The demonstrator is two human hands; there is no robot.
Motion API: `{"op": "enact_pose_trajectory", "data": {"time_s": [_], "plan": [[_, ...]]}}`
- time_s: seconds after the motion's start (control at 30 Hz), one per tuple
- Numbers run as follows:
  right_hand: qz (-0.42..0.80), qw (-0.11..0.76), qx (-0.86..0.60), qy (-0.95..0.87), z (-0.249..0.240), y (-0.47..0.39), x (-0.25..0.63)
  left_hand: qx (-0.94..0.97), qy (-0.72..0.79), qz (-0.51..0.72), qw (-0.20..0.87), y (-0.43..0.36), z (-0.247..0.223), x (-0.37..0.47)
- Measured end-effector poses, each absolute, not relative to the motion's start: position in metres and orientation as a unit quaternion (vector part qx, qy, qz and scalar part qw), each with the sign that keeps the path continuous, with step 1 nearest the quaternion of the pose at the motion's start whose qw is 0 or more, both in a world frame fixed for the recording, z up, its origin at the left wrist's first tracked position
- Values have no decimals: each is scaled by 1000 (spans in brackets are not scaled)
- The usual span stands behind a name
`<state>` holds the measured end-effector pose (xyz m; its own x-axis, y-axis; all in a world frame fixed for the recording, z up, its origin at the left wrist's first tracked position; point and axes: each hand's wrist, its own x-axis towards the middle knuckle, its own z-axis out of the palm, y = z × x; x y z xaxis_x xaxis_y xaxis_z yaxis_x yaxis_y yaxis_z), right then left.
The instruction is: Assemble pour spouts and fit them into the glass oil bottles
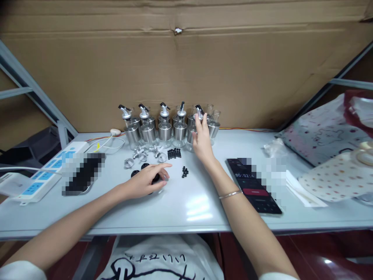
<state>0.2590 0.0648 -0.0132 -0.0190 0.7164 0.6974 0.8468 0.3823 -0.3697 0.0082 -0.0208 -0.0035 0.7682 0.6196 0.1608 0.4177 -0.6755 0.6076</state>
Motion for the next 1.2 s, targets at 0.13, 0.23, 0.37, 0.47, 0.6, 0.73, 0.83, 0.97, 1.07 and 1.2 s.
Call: {"op": "enact_pose_trajectory", "data": {"time_s": [0.13,0.23,0.37,0.47,0.6,0.73,0.83,0.97,1.07,1.2], "plan": [[-97,367,-587,-715,-19,64,258,904,282,175,271,-20,-4,8],[-98,315,-614,-717,-22,60,254,904,284,177,266,-20,-4,8],[-83,285,-648,-702,-28,56,247,902,275,199,267,-21,-4,6],[-72,288,-642,-707,-32,55,244,889,270,261,263,-20,-5,4],[-46,322,-619,-715,-33,53,241,872,273,357,192,-14,0,-3],[-36,372,-594,-713,-24,48,237,893,250,374,10,1,11,-19],[-51,414,-563,-713,-13,42,232,881,284,373,-72,15,13,-34],[-7,398,-500,-769,1,32,223,878,327,339,-89,29,7,-44],[54,328,-441,-834,3,25,214,889,343,291,-83,33,2,-45],[73,261,-426,-863,-6,22,200,883,347,307,-72,35,0,-46]]}}
